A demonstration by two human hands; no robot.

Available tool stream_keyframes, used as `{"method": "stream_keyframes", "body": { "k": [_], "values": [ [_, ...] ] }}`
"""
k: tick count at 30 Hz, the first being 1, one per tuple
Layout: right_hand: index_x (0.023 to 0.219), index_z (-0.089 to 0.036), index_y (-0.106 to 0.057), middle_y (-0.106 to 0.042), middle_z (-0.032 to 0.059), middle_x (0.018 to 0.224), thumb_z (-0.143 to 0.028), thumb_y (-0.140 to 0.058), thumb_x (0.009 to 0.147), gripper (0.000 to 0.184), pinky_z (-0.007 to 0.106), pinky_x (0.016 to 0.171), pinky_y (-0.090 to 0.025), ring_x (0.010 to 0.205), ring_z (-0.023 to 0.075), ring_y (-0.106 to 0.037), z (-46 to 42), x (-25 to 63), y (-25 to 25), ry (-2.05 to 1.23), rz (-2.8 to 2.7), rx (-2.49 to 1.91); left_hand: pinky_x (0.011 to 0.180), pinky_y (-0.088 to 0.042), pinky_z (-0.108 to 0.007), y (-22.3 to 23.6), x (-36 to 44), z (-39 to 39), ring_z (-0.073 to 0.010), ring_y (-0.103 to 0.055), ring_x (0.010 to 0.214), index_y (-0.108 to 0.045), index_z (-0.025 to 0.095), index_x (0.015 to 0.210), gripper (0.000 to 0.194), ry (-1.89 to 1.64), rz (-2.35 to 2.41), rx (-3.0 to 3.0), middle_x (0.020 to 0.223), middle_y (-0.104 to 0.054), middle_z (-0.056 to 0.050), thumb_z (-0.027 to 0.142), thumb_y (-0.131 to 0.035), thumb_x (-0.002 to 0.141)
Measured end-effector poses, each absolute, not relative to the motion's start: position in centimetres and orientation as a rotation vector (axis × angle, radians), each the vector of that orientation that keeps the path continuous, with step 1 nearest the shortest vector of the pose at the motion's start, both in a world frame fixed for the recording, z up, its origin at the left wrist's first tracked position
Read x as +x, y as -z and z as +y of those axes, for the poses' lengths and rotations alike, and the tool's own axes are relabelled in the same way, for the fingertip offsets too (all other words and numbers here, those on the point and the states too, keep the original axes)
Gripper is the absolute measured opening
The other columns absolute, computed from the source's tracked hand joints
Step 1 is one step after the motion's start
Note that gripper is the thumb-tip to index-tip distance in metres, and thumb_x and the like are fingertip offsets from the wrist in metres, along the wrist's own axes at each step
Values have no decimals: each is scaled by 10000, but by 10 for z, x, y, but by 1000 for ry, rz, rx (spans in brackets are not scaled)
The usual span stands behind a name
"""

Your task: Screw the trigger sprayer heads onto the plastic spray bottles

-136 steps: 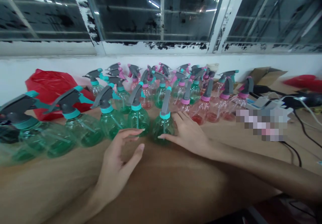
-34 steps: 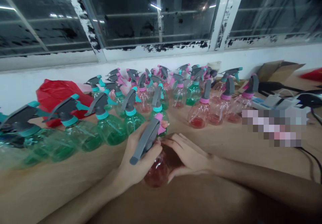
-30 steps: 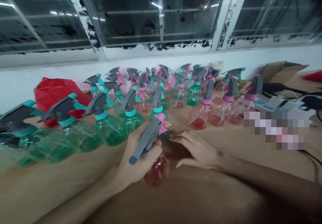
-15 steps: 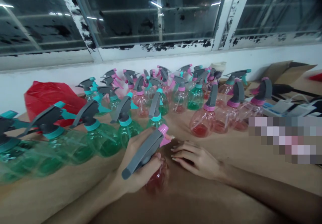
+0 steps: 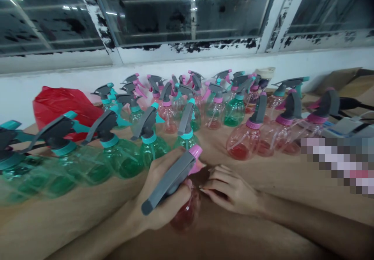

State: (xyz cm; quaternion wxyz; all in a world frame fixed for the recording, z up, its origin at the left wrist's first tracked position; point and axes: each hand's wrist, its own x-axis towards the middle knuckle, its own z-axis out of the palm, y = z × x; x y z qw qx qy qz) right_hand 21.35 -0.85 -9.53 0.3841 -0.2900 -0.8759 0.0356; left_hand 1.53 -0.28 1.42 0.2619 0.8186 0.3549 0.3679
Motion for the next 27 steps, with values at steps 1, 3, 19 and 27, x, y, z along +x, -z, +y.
{"method": "stream_keyframes", "body": {
  "k": [1, 3, 19, 27],
  "values": [
    [872, -165, -644, -622, 45, 749, -196, -490, 889, 158, 331, 689, -492, 730, 163, -561, -8, 212, 95, -97, -2240, -732, 653, -528, -327, -14, 15, -2, -188, -579, 684, -598, 293, 865, 250, -962, 938, 2237, 757, -601, -3, 178, -458, 693],
    [861, -162, -642, -622, 48, 746, -194, -478, 893, 170, 319, 654, -488, 709, 161, -550, -7, 211, 94, -134, -2254, -726, 641, -519, -328, -13, 13, 0, -182, -560, 664, -606, 293, 953, 317, -941, 890, 2275, 767, -579, -4, 155, -459, 709],
    [938, -170, -635, -691, 59, 896, -206, -423, 924, 216, 286, 708, -537, 828, 160, -651, -9, 213, 93, -203, -2350, -836, 668, -546, -315, -6, 15, -3, -177, -604, 741, -602, 253, 1047, 387, -1050, 894, 2152, 884, -605, -26, 95, -489, 713],
    [1025, -157, -627, -683, 78, 1012, -185, -437, 919, 219, 334, 819, -537, 942, 179, -631, -11, 215, 98, -164, -2441, -831, 658, -551, -301, -6, 11, 1, -167, -599, 669, -592, 266, 936, 319, -997, 924, 2151, 837, -609, -12, 115, -489, 675]
  ]
}}
